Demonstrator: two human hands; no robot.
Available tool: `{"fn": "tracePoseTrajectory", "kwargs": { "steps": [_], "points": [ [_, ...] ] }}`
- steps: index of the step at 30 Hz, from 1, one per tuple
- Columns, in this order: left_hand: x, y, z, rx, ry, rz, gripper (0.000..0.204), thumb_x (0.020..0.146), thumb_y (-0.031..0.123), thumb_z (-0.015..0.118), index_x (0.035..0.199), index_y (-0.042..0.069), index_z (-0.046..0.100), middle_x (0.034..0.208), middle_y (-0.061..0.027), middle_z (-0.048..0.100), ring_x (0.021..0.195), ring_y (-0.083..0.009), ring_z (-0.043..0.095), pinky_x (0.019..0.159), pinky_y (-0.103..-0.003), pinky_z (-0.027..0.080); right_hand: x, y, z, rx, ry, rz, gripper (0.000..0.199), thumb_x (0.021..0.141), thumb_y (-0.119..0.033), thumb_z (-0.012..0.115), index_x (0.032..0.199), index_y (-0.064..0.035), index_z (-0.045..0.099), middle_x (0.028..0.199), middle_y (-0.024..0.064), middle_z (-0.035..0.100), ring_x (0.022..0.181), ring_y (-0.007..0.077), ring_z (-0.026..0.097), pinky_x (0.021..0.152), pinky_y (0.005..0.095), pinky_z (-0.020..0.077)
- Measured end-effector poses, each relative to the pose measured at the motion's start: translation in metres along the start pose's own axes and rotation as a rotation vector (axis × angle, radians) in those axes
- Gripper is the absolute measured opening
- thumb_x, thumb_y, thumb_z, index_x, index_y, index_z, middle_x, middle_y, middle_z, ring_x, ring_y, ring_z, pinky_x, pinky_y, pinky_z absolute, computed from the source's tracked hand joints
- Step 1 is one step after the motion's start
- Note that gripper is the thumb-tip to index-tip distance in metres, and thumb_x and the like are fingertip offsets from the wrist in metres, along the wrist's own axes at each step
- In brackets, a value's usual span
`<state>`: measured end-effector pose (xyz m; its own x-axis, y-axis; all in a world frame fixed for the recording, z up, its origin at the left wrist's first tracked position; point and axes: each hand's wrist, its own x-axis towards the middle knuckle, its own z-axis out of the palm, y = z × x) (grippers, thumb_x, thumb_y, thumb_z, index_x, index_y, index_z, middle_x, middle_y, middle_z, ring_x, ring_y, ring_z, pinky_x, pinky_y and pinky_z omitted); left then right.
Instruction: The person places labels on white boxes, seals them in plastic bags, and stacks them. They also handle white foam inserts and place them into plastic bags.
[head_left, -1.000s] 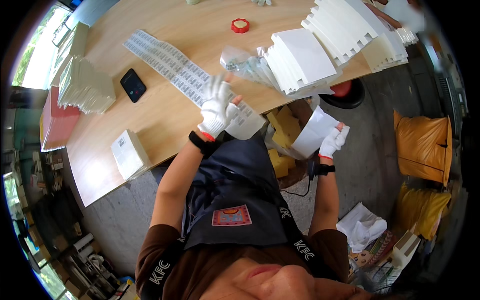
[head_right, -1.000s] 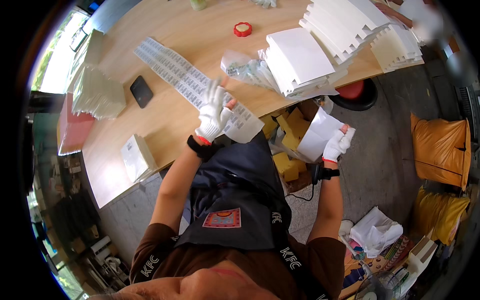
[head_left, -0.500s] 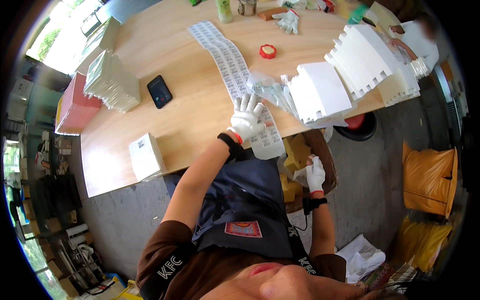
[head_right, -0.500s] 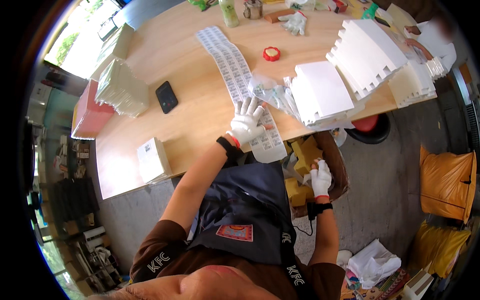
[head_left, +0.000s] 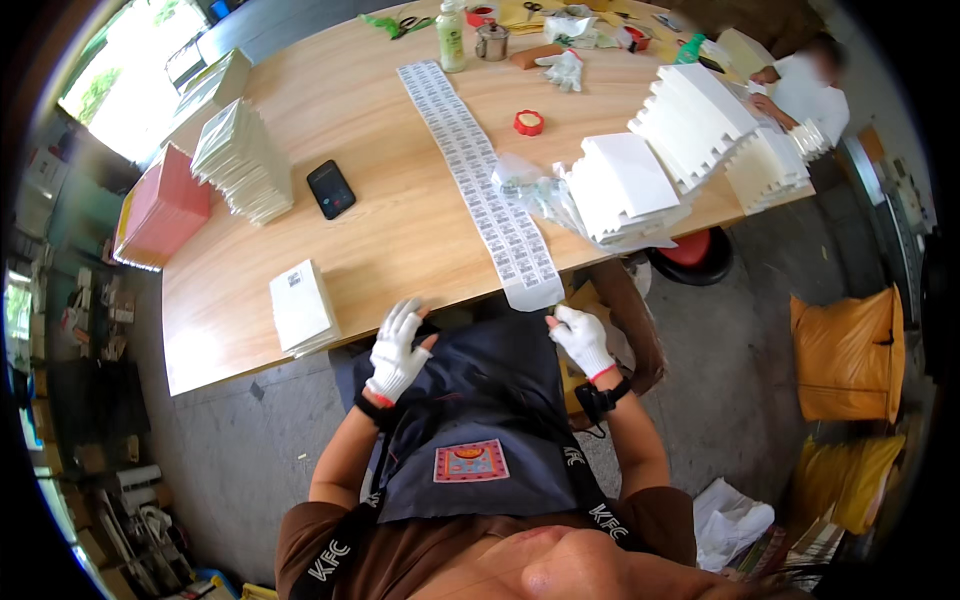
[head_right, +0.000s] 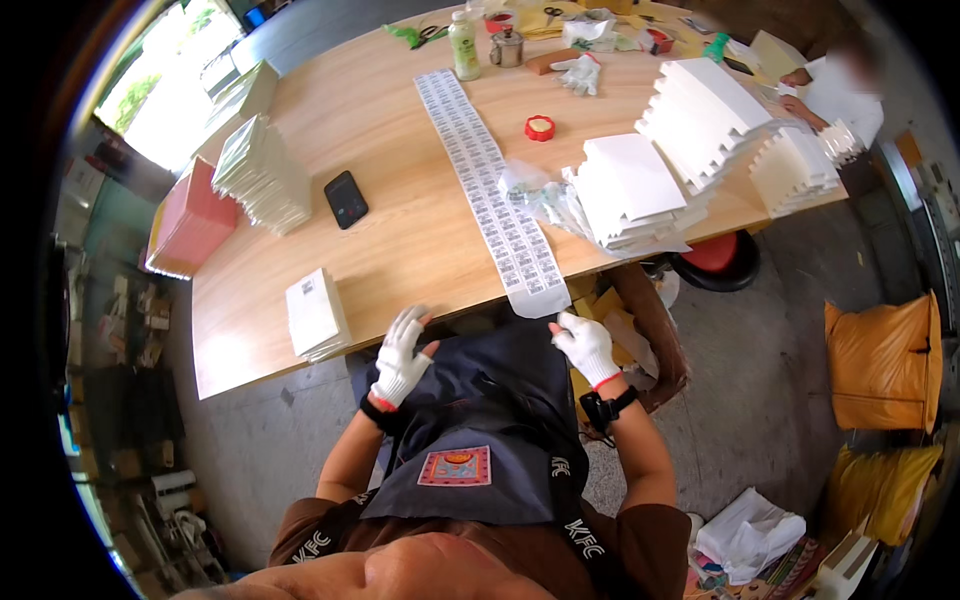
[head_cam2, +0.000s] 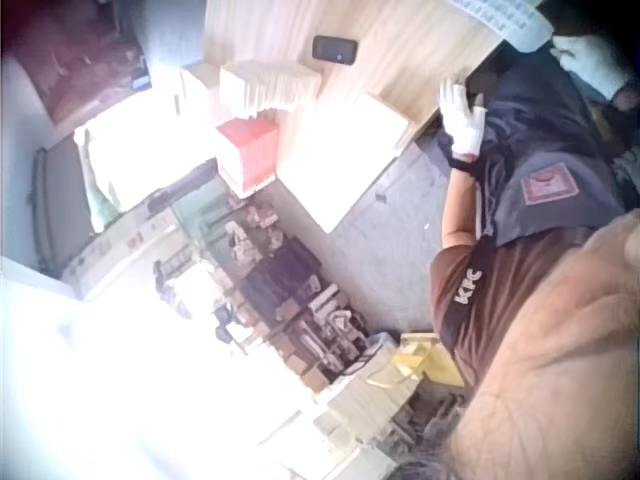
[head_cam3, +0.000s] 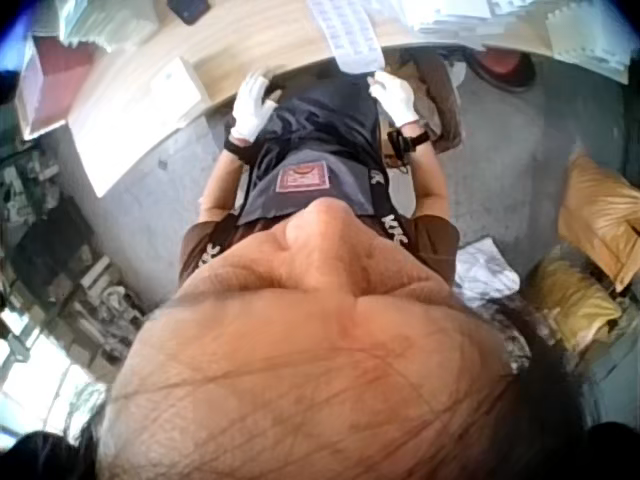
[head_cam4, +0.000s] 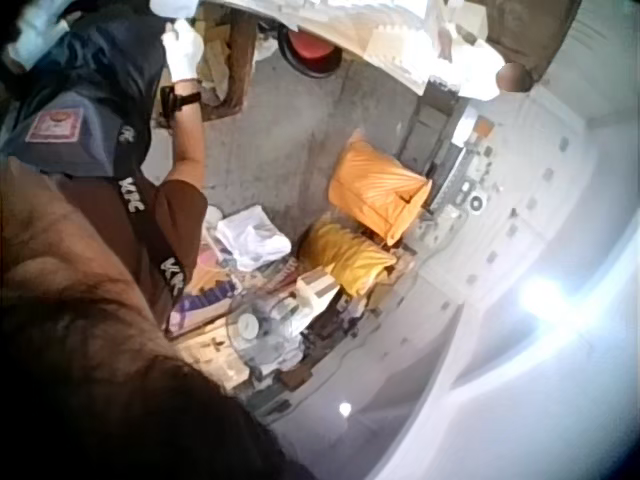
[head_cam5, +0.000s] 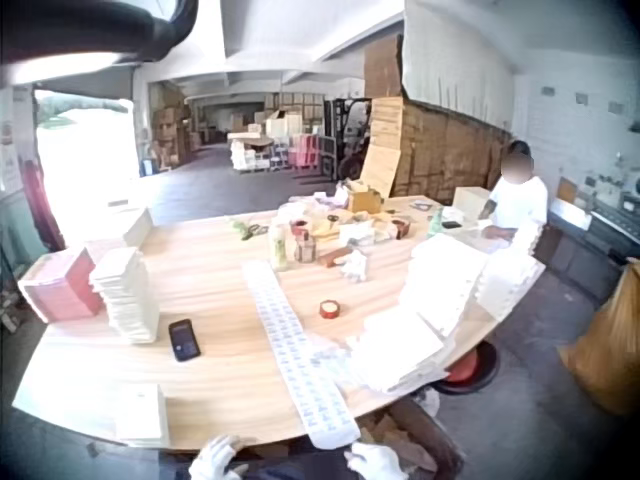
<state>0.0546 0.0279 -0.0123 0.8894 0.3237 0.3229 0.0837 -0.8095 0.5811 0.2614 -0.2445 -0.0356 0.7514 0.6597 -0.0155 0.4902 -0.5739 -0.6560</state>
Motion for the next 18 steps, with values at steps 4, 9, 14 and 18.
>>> {"fn": "tracePoseTrajectory", "kwargs": {
  "steps": [4, 9, 14, 18],
  "points": [
    [-0.043, -0.002, -0.017, 0.139, 0.048, -0.01, 0.049, 0.074, 0.012, 0.074, 0.12, 0.004, 0.06, 0.129, -0.0172, 0.055, 0.122, -0.0383, 0.049, 0.103, -0.046, 0.04, 0.007, -0.043, -0.002, 0.015, -0.151, -0.145, 0.017, 0.081, -0.023, 0.061, 0.096, -0.0148, 0.062, 0.079, 0.0079, 0.068, 0.074, 0.0311, 0.066, 0.064, 0.0421, 0.0498],
    [-0.079, 0.009, -0.01, 0.01, 0.075, -0.021, 0.045, 0.077, 0.01, 0.073, 0.119, 0.003, 0.06, 0.13, -0.0174, 0.055, 0.121, -0.0381, 0.05, 0.102, -0.044, 0.041, -0.003, -0.082, -0.018, -0.227, -0.348, -0.284, 0.016, 0.082, -0.022, 0.057, 0.095, -0.0134, 0.061, 0.081, 0.0087, 0.068, 0.079, 0.0317, 0.066, 0.07, 0.044, 0.0507],
    [-0.097, 0.02, -0.007, -0.044, 0.067, 0.018, 0.043, 0.076, 0.01, 0.072, 0.117, 0.002, 0.06, 0.13, -0.016, 0.057, 0.121, -0.0384, 0.051, 0.101, -0.043, 0.042, -0.033, -0.088, -0.026, -0.223, -0.302, -0.333, 0.01, 0.083, -0.022, 0.058, 0.087, -0.0124, 0.059, 0.082, 0.0088, 0.068, 0.078, 0.0323, 0.065, 0.068, 0.0462, 0.0489],
    [-0.098, 0.024, -0.011, -0.036, 0.054, 0.058, 0.044, 0.076, 0.01, 0.073, 0.117, 0.002, 0.06, 0.129, -0.0161, 0.057, 0.121, -0.0385, 0.051, 0.1, -0.043, 0.043, -0.042, -0.092, -0.031, -0.26, -0.294, -0.334, 0.012, 0.081, -0.022, 0.061, 0.083, -0.0112, 0.057, 0.081, 0.0074, 0.067, 0.077, 0.0315, 0.065, 0.066, 0.0451, 0.0485]
  ]
}}
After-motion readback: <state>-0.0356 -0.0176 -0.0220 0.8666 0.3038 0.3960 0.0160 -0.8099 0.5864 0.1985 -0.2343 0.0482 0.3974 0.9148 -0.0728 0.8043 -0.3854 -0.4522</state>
